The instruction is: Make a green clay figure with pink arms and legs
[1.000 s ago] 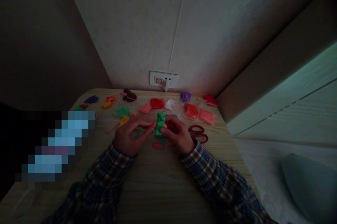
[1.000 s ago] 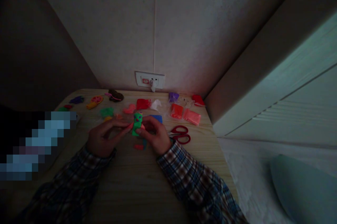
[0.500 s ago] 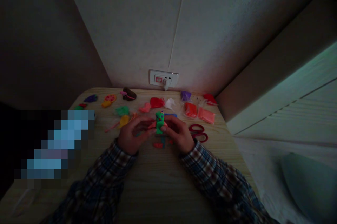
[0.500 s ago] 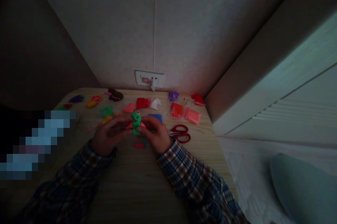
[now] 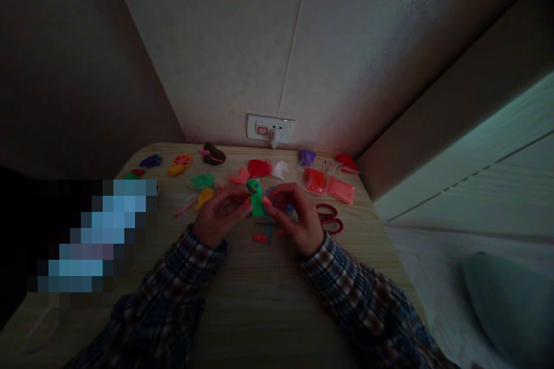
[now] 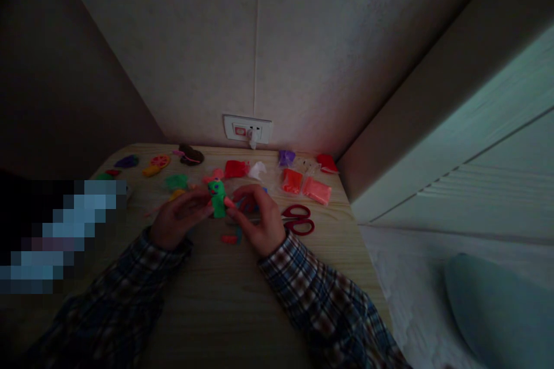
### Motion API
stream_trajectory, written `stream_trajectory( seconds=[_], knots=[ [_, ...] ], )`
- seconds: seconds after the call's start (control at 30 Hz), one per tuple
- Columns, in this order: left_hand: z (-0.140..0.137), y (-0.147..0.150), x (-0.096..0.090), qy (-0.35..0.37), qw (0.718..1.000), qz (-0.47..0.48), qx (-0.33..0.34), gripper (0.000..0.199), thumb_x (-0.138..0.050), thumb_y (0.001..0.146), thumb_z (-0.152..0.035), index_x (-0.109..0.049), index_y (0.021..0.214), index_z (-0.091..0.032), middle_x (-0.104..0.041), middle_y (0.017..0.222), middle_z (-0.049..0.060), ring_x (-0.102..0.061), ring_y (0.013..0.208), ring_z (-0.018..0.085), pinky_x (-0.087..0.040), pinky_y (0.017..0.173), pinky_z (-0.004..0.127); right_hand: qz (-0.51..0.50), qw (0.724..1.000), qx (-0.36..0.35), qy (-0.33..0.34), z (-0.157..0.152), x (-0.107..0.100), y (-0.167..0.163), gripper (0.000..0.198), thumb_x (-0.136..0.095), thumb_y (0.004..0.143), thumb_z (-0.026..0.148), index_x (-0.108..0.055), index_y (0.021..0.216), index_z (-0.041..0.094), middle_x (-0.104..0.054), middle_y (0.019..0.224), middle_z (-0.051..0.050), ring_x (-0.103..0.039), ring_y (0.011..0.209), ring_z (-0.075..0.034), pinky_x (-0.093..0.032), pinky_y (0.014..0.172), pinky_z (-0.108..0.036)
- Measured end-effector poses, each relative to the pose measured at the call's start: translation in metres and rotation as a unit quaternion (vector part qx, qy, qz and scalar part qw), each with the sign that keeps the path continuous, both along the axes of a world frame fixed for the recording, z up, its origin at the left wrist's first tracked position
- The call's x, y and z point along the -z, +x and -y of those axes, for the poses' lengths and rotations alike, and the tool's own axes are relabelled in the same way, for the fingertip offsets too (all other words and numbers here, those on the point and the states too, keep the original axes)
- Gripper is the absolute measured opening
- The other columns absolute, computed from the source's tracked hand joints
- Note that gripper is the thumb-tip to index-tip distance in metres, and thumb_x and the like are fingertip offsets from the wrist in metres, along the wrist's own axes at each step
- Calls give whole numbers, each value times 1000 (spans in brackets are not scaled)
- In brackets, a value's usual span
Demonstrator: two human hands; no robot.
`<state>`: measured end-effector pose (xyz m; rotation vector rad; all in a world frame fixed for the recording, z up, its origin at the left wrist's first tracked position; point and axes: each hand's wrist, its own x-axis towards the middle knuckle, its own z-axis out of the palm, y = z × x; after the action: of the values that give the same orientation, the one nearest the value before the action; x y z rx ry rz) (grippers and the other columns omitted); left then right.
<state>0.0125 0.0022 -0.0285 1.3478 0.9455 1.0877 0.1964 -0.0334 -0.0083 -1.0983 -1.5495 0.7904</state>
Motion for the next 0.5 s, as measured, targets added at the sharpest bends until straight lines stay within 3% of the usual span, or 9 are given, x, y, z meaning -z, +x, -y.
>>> stream_trajectory(
  seconds=[0.37, 0.5],
  knots=[
    [-1, -1, -2, 19, 1000, -4, 0, 28, -79, 66, -37, -68, 82, -17, -76, 86, 5, -73, 83, 23, -63, 76, 35, 65, 993, -35, 88, 1, -5, 2, 11, -59, 88, 25, -63, 97, 21, -62, 85, -4, -56, 74, -17, -47, 66, -31],
    [-3, -2, 1, 18, 1000, 3, -7, 28, -79, 66, -39, -69, 83, -18, -76, 86, 5, -73, 81, 23, -64, 72, 34, 30, 998, -19, 54, 0, -3, 5, 15, -61, 87, 32, -62, 98, 22, -63, 86, -4, -57, 74, -18, -48, 67, -33]
  ],
)
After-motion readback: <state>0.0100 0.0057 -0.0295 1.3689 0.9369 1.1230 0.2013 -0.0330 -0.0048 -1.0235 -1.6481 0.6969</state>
